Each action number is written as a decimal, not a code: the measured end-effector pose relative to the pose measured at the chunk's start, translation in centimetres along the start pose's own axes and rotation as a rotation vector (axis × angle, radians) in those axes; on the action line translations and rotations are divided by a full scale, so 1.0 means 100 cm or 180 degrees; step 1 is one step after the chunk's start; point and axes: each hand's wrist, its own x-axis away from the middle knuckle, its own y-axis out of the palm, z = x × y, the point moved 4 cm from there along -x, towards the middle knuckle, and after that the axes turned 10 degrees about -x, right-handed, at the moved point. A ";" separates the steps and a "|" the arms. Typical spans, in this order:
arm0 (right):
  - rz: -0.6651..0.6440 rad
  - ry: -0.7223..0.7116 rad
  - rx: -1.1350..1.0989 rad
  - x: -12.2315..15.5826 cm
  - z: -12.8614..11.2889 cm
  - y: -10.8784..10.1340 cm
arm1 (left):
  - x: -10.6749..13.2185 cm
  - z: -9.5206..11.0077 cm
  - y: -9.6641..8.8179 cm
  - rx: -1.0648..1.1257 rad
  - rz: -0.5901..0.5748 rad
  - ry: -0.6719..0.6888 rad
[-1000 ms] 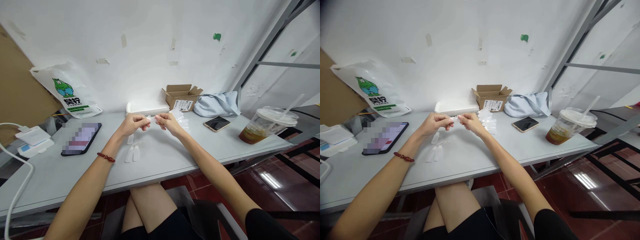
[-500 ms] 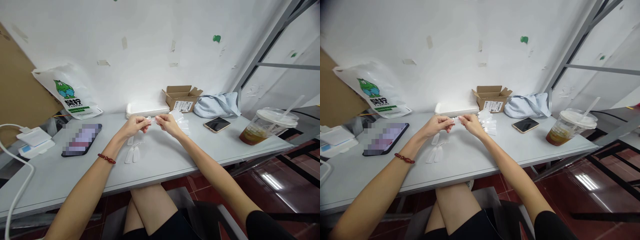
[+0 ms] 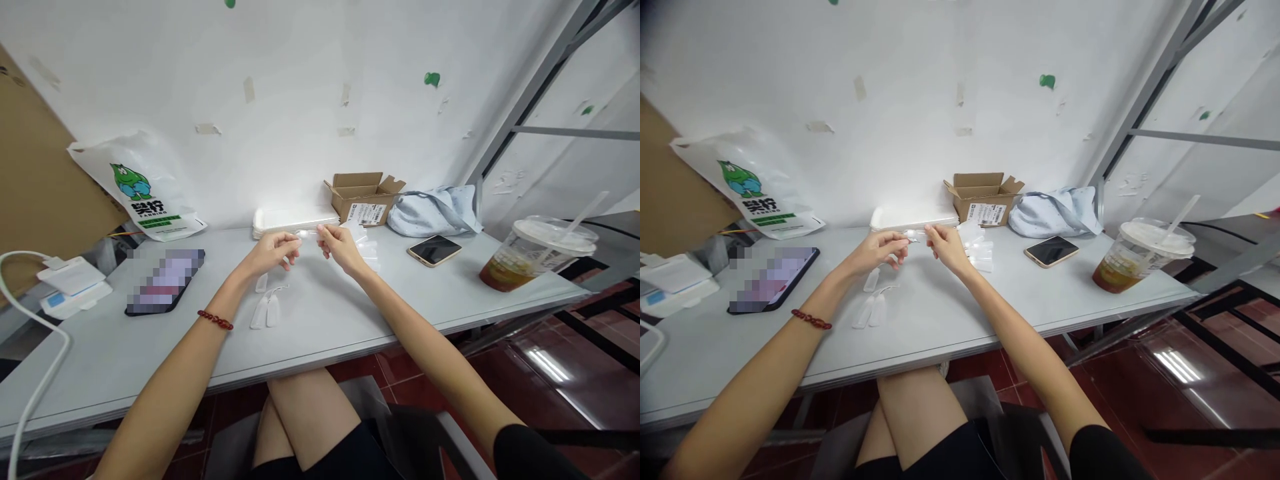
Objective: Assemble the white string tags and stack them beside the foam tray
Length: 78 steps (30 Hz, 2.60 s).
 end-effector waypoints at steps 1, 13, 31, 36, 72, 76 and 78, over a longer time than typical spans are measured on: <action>-0.0085 -0.0089 0.0143 0.000 0.000 0.001 | 0.000 -0.001 0.001 0.0033 -0.0009 -0.0100; -0.0051 -0.0592 0.0903 0.005 -0.003 0.005 | 0.001 -0.003 0.002 0.0394 0.0109 -0.0344; 0.0004 -0.0498 0.0861 0.005 -0.008 0.003 | -0.002 -0.005 0.002 0.0484 0.0443 -0.0023; 0.0119 -0.0352 0.1011 0.004 -0.002 0.003 | -0.005 -0.004 0.009 -0.0143 0.0528 0.0409; 0.1102 -0.0582 0.2476 -0.030 -0.007 -0.100 | -0.075 -0.066 -0.008 -0.2403 0.0242 0.0440; 0.1142 -0.0537 0.2718 -0.032 -0.002 -0.099 | -0.065 -0.067 -0.015 -0.2317 0.0394 0.0307; 0.1098 -0.0503 0.2941 -0.034 -0.002 -0.095 | -0.061 -0.067 -0.018 -0.2326 0.0453 0.0250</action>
